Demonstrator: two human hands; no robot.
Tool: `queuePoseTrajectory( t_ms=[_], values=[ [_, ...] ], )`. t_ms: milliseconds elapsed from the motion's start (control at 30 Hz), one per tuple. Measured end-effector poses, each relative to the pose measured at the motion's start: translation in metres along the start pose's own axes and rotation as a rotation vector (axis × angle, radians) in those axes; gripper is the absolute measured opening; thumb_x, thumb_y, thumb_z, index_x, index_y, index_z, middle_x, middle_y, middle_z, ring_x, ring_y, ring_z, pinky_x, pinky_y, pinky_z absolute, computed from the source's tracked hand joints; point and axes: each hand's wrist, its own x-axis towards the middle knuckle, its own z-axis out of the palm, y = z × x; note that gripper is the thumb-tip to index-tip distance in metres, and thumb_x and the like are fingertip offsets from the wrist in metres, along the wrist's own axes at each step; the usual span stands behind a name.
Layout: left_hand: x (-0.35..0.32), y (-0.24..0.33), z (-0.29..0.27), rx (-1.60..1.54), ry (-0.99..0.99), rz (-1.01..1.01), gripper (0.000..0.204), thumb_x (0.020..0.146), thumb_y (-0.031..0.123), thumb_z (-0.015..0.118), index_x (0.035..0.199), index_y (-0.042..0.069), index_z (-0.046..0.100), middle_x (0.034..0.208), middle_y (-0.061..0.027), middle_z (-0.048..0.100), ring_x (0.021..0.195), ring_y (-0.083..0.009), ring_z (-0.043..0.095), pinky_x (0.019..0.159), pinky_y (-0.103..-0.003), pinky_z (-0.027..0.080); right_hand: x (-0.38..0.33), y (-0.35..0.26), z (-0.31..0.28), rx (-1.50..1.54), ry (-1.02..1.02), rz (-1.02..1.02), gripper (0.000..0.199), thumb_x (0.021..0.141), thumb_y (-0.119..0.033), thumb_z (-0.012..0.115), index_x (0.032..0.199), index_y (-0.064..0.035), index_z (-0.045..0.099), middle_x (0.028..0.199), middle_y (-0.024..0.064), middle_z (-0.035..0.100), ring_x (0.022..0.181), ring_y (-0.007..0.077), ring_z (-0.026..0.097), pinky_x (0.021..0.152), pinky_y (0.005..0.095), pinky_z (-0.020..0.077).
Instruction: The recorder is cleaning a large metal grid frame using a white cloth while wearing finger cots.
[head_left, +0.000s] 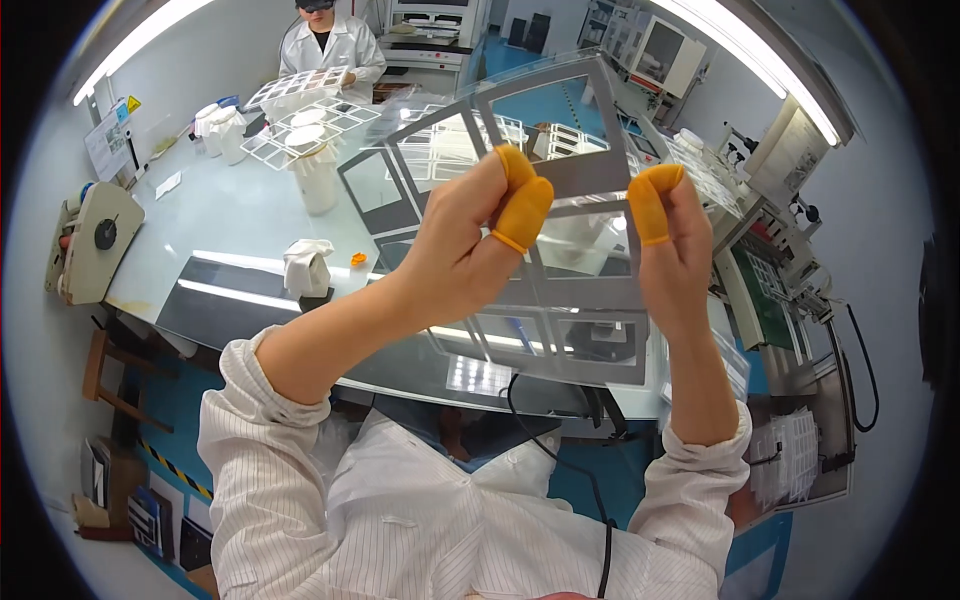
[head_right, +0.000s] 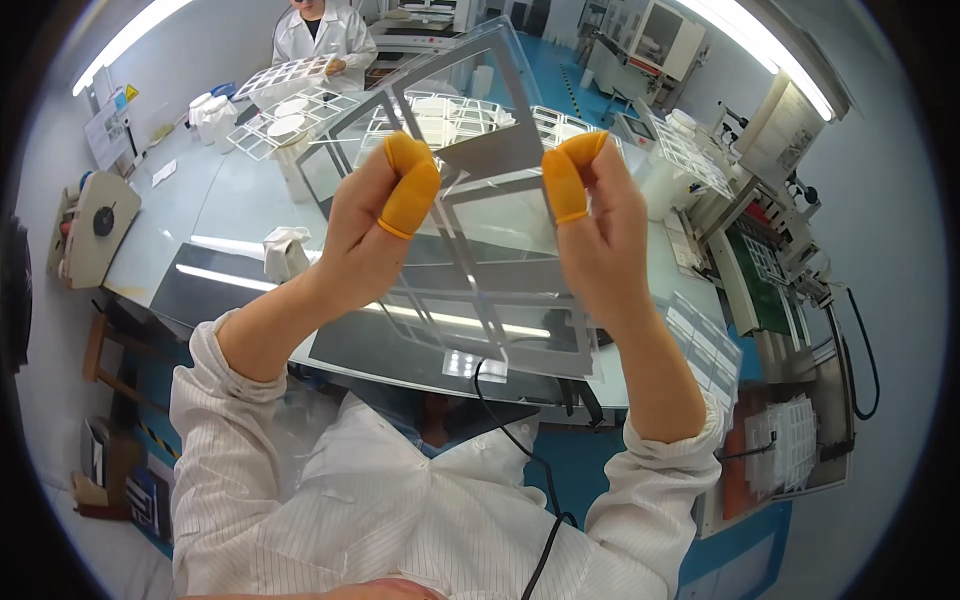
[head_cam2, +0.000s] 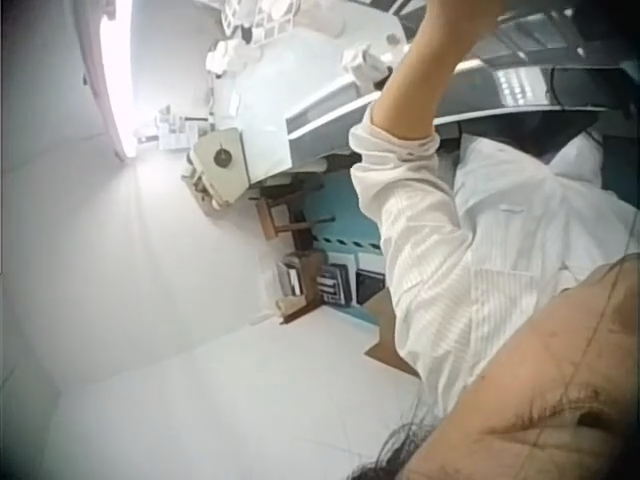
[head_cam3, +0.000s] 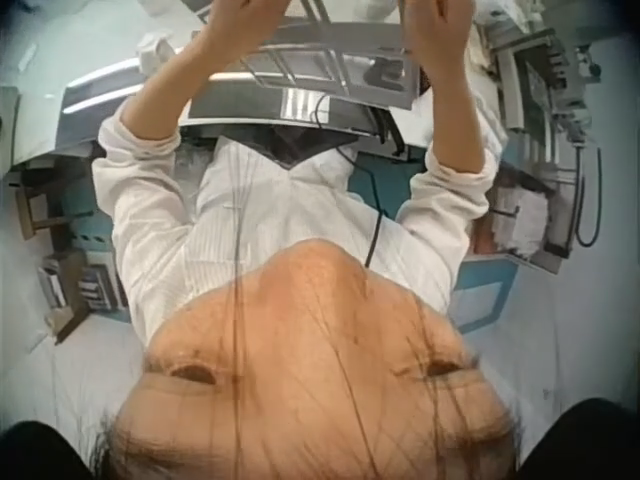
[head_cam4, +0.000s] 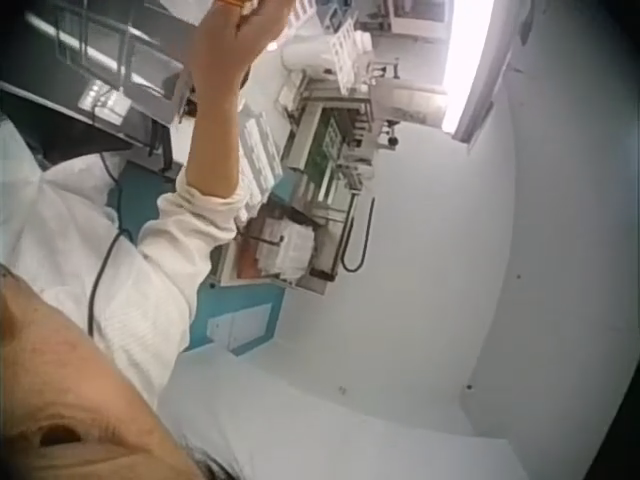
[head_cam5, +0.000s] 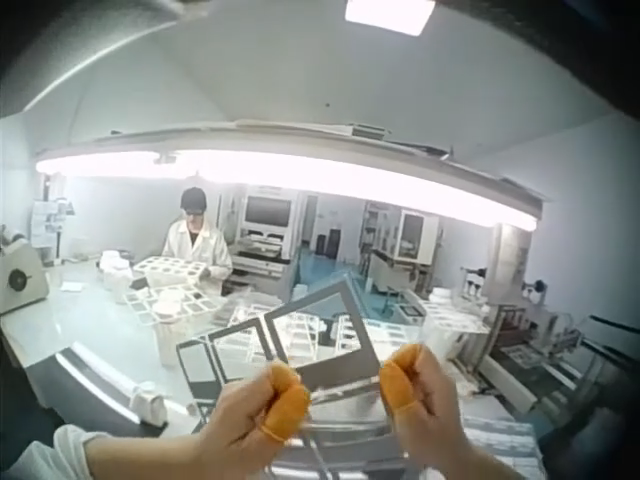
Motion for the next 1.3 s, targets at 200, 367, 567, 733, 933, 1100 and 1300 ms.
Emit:
queuePoseTrajectory(
  t_ms=[200, 367, 567, 733, 933, 1100, 1300],
  values=[
    [-0.126, -0.006, -0.026, 0.398, -0.344, -0.459, 0.010, 0.080, 0.010, 0.051, 0.075, 0.002, 0.054, 0.061, -0.0148, 0.052, 0.055, -0.0341, 0.049, 0.050, -0.036, 0.038, 0.042, 0.031, -0.059, -0.129, 0.345, -0.005, 0.019, 0.087, -0.003, 0.045, 0.101, -0.0021, 0.058, 0.091, 0.0022, 0.058, 0.084, 0.0057, 0.053, 0.076, 0.0181, 0.0395],
    [-0.279, -0.018, -0.087, -0.072, 0.279, -1.516, 0.029, 0.089, 0.025, 0.046, 0.066, 0.008, 0.051, 0.054, 0.0008, 0.043, 0.047, -0.0110, 0.040, 0.042, -0.023, 0.027, 0.096, 0.017, -0.093, 0.142, 0.611, -0.026, 0.020, 0.085, -0.005, 0.048, 0.102, 0.0006, 0.057, 0.095, 0.0059, 0.057, 0.089, 0.0120, 0.056, 0.086, 0.0223, 0.0418],
    [-0.465, -0.023, -0.160, -0.195, 0.347, -2.076, 0.050, 0.084, 0.054, 0.045, 0.056, 0.015, 0.028, 0.046, 0.0020, 0.023, 0.038, -0.0104, 0.022, 0.037, -0.025, 0.015, 0.124, -0.030, -0.082, 0.156, 0.714, -0.214, 0.021, 0.085, -0.005, 0.046, 0.102, 0.0020, 0.055, 0.090, 0.0091, 0.057, 0.086, 0.0137, 0.056, 0.087, 0.0248, 0.0425],
    [-0.536, -0.053, -0.165, 0.167, -0.017, -2.158, 0.043, 0.078, 0.053, 0.054, 0.064, 0.012, 0.050, 0.052, -0.0019, 0.043, 0.047, -0.0169, 0.042, 0.043, -0.030, 0.032, 0.139, -0.055, -0.058, 0.296, 0.618, -0.251, 0.011, 0.087, -0.007, 0.048, 0.087, -0.0064, 0.058, 0.068, -0.0035, 0.046, 0.060, 0.0058, 0.040, 0.058, 0.0167, 0.0327],
    [-0.542, -0.094, -0.161, 0.237, -0.491, -1.982, 0.036, 0.075, 0.049, 0.057, 0.074, 0.012, 0.055, 0.064, -0.0045, 0.050, 0.060, -0.0193, 0.047, 0.054, -0.031, 0.036, 0.144, -0.075, -0.046, 0.373, 0.664, -0.265, 0.017, 0.084, -0.004, 0.043, 0.092, -0.0054, 0.057, 0.071, -0.0012, 0.049, 0.062, 0.0068, 0.044, 0.059, 0.0162, 0.0358],
    [-0.536, -0.114, -0.162, 0.299, -0.853, -1.809, 0.034, 0.074, 0.045, 0.059, 0.083, 0.012, 0.059, 0.073, -0.0067, 0.056, 0.071, -0.0212, 0.052, 0.063, -0.032, 0.039, 0.147, -0.078, -0.038, 0.317, 0.622, -0.270, 0.019, 0.083, -0.003, 0.041, 0.095, -0.0046, 0.056, 0.074, -0.0003, 0.051, 0.063, 0.0078, 0.047, 0.060, 0.0156, 0.0384],
    [-0.544, -0.109, -0.154, 0.318, -1.202, -1.602, 0.036, 0.072, 0.041, 0.062, 0.093, 0.013, 0.065, 0.084, -0.0092, 0.063, 0.084, -0.0236, 0.057, 0.074, -0.034, 0.043, 0.155, -0.057, -0.047, 0.496, 0.585, -0.357, 0.013, 0.087, -0.008, 0.045, 0.093, -0.0052, 0.056, 0.075, -0.0017, 0.049, 0.065, 0.0054, 0.044, 0.059, 0.0158, 0.0355]
  ],
)
